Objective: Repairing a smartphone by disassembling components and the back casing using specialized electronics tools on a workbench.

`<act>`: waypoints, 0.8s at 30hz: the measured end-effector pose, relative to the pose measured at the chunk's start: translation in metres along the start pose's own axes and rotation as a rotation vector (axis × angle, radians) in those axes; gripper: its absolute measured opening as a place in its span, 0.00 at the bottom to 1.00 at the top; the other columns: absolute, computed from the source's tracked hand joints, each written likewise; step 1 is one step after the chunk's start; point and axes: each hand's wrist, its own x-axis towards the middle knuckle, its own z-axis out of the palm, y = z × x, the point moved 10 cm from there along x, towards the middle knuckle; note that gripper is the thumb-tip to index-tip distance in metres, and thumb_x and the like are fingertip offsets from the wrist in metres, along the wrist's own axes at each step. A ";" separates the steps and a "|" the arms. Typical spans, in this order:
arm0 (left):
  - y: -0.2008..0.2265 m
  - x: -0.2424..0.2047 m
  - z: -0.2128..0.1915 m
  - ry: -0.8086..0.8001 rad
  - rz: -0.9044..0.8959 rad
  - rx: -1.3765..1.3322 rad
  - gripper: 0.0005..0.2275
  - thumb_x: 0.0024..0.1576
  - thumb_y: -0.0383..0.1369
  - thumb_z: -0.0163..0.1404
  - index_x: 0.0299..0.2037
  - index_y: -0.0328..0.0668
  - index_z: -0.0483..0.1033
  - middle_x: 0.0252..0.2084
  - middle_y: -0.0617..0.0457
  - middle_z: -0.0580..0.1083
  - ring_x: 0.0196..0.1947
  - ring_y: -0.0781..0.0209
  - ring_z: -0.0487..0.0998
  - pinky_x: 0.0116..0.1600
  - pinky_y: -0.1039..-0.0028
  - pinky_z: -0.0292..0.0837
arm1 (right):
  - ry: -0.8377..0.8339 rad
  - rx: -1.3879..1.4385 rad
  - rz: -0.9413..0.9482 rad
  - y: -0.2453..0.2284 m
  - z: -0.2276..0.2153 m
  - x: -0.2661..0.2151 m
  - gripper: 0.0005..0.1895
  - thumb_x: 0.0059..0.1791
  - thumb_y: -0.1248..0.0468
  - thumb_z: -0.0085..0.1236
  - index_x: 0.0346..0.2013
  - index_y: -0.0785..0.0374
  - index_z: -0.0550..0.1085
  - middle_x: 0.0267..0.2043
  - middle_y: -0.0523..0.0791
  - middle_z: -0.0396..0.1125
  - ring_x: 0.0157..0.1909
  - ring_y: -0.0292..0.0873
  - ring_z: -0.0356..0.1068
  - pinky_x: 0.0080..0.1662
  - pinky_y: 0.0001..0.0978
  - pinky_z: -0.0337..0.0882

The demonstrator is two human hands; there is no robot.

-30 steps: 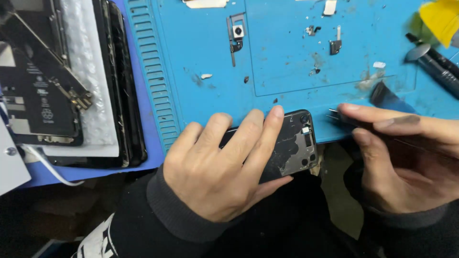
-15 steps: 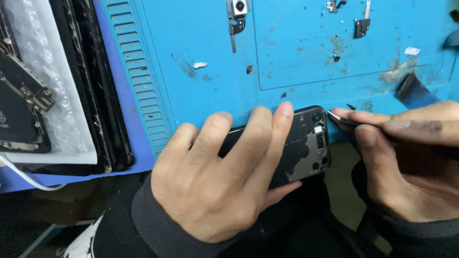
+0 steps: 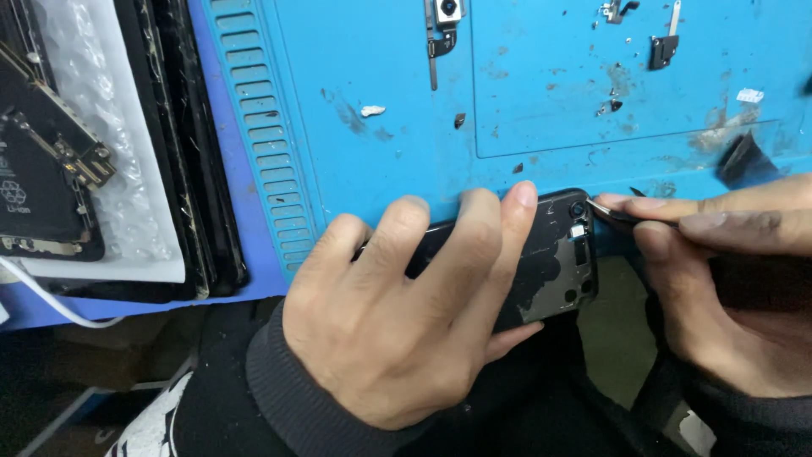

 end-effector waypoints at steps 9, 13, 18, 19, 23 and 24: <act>0.001 -0.001 -0.001 0.016 0.005 0.011 0.25 0.56 0.47 0.55 0.58 0.37 0.77 0.50 0.55 0.72 0.40 0.56 0.68 0.36 0.68 0.62 | 0.007 -0.010 0.008 -0.006 0.001 0.004 0.02 0.61 0.76 0.50 0.45 0.71 0.67 0.43 0.53 0.72 0.47 0.44 0.78 0.57 0.35 0.80; 0.001 0.000 0.000 0.010 0.010 0.013 0.25 0.56 0.47 0.55 0.58 0.36 0.78 0.49 0.55 0.72 0.40 0.56 0.68 0.36 0.68 0.63 | 0.017 -0.045 0.139 -0.004 0.005 0.006 0.04 0.61 0.76 0.51 0.42 0.70 0.72 0.43 0.52 0.73 0.45 0.41 0.78 0.54 0.30 0.79; 0.003 0.001 -0.003 0.032 0.008 0.032 0.26 0.55 0.47 0.56 0.57 0.35 0.78 0.49 0.54 0.72 0.41 0.55 0.69 0.36 0.67 0.63 | 0.066 -0.177 0.327 0.015 0.007 -0.003 0.06 0.56 0.76 0.52 0.42 0.70 0.78 0.38 0.51 0.75 0.36 0.40 0.75 0.46 0.27 0.74; 0.004 0.001 -0.004 0.027 0.017 0.041 0.26 0.55 0.47 0.56 0.57 0.34 0.78 0.48 0.53 0.72 0.41 0.55 0.69 0.35 0.67 0.63 | 0.087 -0.169 0.308 0.015 0.006 -0.006 0.06 0.57 0.75 0.52 0.43 0.70 0.78 0.40 0.50 0.75 0.38 0.39 0.74 0.48 0.26 0.74; 0.006 0.001 -0.003 0.029 0.039 0.054 0.27 0.54 0.48 0.56 0.56 0.32 0.77 0.49 0.52 0.71 0.41 0.56 0.68 0.35 0.68 0.63 | 0.088 -0.184 0.135 0.007 0.001 -0.008 0.06 0.64 0.73 0.53 0.44 0.70 0.76 0.47 0.50 0.75 0.47 0.36 0.77 0.57 0.22 0.76; 0.007 0.001 -0.004 0.029 0.039 0.056 0.27 0.54 0.48 0.56 0.56 0.32 0.77 0.49 0.52 0.71 0.41 0.56 0.68 0.35 0.68 0.63 | 0.088 -0.182 0.134 0.008 -0.001 -0.005 0.06 0.64 0.73 0.53 0.44 0.70 0.76 0.47 0.50 0.75 0.47 0.36 0.77 0.57 0.22 0.76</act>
